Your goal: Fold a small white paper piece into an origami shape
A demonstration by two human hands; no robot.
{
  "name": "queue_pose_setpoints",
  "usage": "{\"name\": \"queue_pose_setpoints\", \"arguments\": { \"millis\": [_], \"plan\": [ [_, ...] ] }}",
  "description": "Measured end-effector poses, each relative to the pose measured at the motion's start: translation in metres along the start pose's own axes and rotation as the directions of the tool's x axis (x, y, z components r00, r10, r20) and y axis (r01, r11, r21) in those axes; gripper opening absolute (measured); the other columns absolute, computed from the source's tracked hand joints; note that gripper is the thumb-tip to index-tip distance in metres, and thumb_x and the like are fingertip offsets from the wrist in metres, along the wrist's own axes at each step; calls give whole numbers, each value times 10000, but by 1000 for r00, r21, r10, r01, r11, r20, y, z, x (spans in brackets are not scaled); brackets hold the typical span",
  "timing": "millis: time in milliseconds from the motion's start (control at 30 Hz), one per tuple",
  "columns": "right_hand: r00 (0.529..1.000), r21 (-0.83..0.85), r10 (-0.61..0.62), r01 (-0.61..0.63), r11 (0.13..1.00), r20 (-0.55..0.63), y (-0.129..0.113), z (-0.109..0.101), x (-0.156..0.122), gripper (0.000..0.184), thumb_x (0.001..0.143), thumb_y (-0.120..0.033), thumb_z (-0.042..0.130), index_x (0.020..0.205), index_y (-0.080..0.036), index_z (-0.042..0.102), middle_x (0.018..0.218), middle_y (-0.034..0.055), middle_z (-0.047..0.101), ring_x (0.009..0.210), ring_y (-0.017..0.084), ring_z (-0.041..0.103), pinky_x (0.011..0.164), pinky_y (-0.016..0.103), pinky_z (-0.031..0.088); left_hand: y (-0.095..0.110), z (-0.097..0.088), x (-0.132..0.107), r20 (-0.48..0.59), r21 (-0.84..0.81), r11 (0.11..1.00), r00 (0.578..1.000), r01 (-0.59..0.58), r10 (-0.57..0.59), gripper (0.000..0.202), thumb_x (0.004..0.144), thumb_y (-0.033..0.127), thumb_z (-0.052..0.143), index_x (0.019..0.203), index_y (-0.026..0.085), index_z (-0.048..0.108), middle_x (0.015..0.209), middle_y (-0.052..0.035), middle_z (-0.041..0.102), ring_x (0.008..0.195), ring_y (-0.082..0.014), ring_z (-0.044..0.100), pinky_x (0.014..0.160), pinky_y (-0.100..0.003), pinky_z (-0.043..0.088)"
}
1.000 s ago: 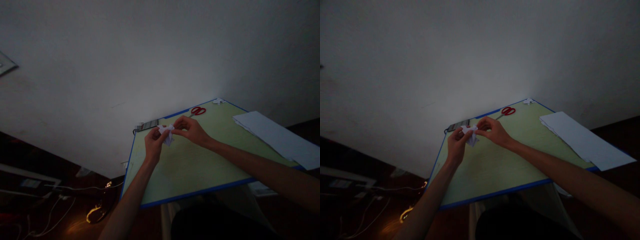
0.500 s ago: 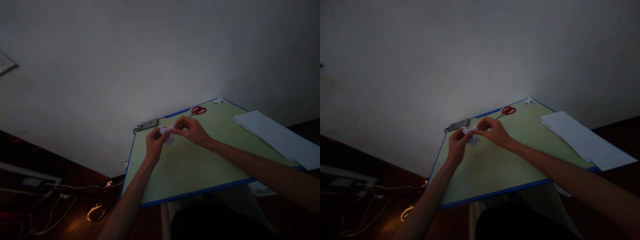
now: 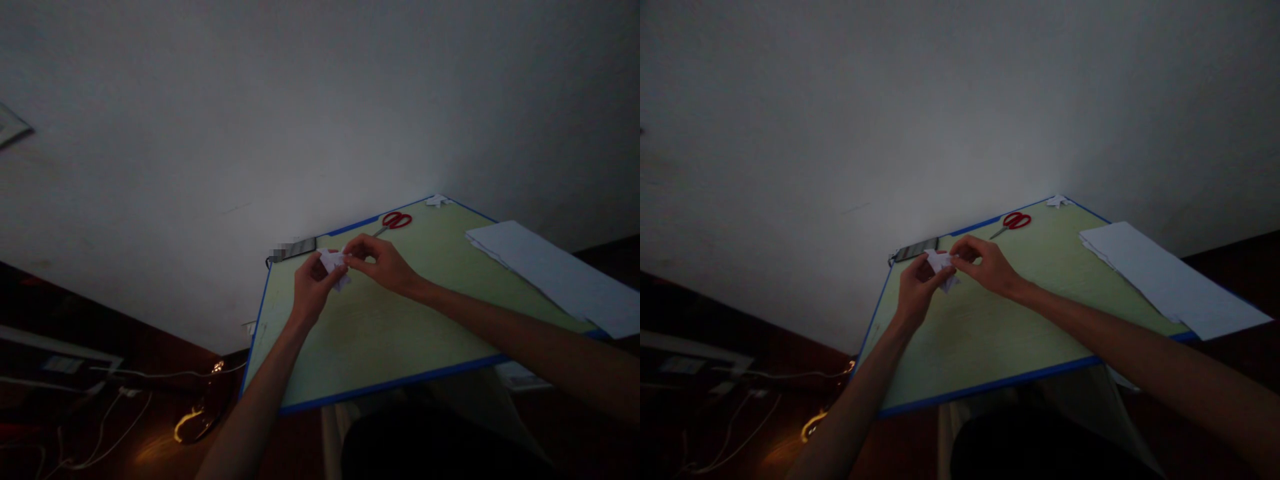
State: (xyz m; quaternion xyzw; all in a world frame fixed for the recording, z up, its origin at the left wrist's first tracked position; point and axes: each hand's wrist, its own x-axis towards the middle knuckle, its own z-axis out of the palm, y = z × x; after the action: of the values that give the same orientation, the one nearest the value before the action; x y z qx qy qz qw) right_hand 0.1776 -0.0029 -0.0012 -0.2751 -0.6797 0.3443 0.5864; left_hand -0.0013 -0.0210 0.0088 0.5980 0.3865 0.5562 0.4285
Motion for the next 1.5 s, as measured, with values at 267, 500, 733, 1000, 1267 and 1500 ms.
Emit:
{"name": "queue_pose_setpoints", "arguments": {
  "millis": [267, 500, 733, 1000, 1267, 1500],
  "plan": [
    [999, 31, 51, -51, 998, 4, 6, -1, 3, 348, 771, -420, 821, 1025, -220, 691, 807, -1, 709, 715, 150, 669, 706, 301, 567, 2, 2, -3, 11, 25, 1000, 1000, 9, -9, 391, 689, 332, 894, 1006, 165, 736, 952, -87, 777, 832, -209, 726, 754, -321, 580],
    [999, 2, 52, -52, 999, -16, 1, -1, 3, 295, 805, -365, 793, 1059, -221, 753, 783, 5, 741, 702, 157, 679, 688, 299, 560, 1, 0, -1, 19, 5, 1000, 1000, 2, -2, 377, 683, 300, 898, 998, 171, 737, 983, -82, 776, 866, -202, 726, 802, -326, 581],
    [1000, -68, 5, -5, 998, -5, 0, -1, 2, 191, 858, -328, 740, 1012, -245, 817, 963, 48, 801, 823, 196, 714, 747, 335, 558, -1, -1, 0, 24, 37, 999, 1000, -7, 6, 397, 679, 322, 897, 996, 169, 715, 968, -84, 772, 855, -205, 728, 786, -325, 586],
    [998, -69, -14, 10, 998, -61, -1, -2, 2, 174, 865, -303, 738, 1015, -271, 819, 973, 44, 795, 853, 203, 713, 770, 352, 568, 3, 1, -2, 81, 61, 998, 997, -8, 3, 565, 618, 284, 929, 1112, 202, 667, 1118, -104, 736, 988, -234, 708, 780, -305, 579],
    [989, -20, 53, -56, 998, -140, 5, -1, 5, 234, 862, -372, 747, 1039, -221, 779, 953, 48, 785, 847, 200, 712, 819, 369, 572, -2, 0, 0, 99, 17, 997, 992, 81, -83, 455, 675, 298, 901, 1059, 169, 695, 963, -63, 735, 761, -169, 695, 725, -316, 585],
    [984, -92, 26, -43, 995, -175, 5, -1, 4, 224, 868, -398, 729, 1037, -251, 746, 1234, 86, 639, 991, 200, 677, 786, 344, 592, -3, -2, 1, 50, -18, 998, 997, 68, -67, 383, 670, 286, 899, 1008, 177, 755, 968, -57, 751, 755, -157, 685, 711, -297, 571]
  ]
}}
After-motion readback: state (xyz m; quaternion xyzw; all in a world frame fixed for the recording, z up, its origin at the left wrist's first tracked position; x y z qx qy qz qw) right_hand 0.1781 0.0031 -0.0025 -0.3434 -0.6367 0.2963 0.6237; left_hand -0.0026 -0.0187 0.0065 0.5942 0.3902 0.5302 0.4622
